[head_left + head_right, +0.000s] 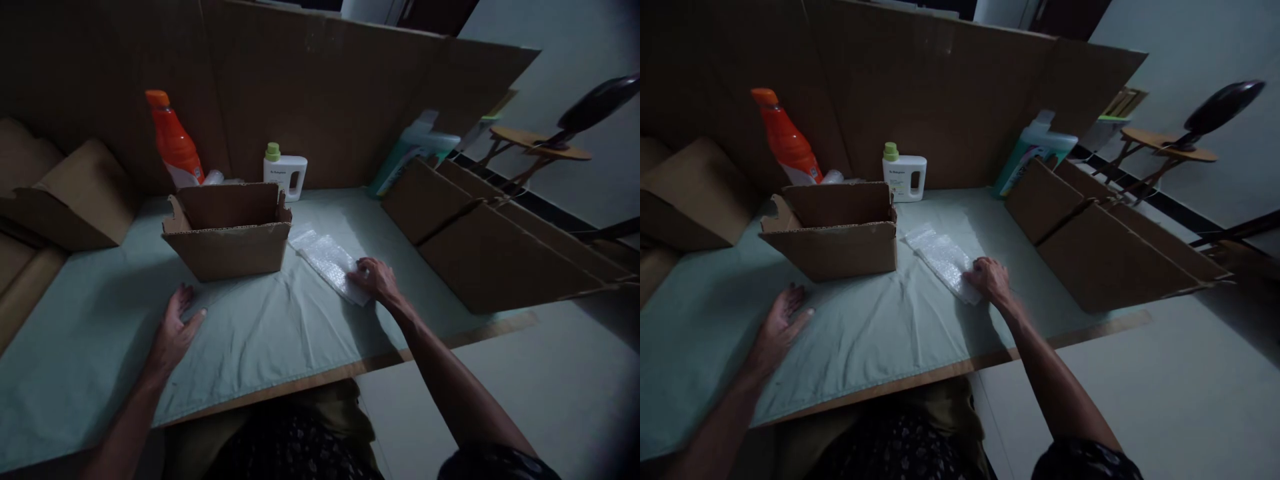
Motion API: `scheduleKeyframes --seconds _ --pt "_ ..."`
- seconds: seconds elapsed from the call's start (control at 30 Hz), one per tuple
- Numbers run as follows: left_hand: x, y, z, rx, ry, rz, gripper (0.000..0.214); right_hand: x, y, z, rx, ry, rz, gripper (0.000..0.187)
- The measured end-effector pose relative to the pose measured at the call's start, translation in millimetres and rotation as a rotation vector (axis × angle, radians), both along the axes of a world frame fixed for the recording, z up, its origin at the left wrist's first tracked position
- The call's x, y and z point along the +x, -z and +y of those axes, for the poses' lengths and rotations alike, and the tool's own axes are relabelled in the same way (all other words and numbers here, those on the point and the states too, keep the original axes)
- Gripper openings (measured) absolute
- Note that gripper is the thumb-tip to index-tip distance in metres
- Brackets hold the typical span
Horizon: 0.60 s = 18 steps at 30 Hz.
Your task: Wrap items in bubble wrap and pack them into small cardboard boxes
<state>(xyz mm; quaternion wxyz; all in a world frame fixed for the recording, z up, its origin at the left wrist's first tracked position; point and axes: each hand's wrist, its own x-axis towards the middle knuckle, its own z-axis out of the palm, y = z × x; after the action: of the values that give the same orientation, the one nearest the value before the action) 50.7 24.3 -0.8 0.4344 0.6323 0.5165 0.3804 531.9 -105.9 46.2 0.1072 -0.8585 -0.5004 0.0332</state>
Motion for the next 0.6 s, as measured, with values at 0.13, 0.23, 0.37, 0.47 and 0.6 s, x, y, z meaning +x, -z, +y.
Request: scheduleKeyframes --seconds 0.13,0.23,0.37,0.47,0.6 --pt "11 -13.9 14 -0.019 -0.04 0.004 0.082 -22 -3.3 3 0.174 0.04 -0.072 0.03" --pt "24 -26.5 30 0.035 -0.037 -0.014 0.079 -59 -9.9 23 0.358 -0.132 0.038 0.048" --pt "44 -34.7 44 0.109 -0.018 -0.061 0.073 -123 -17.9 68 0.375 -0.497 0.412 0.069" --pt "58 -35.2 50 0.135 -0.085 0.006 0.065 -149 -20.2 97 0.374 -0.595 0.591 0.077" --pt "72 -37.1 58 0.159 -0.095 -0.007 0.064 -127 -20.4 101 0.322 -0.646 0.632 0.074"
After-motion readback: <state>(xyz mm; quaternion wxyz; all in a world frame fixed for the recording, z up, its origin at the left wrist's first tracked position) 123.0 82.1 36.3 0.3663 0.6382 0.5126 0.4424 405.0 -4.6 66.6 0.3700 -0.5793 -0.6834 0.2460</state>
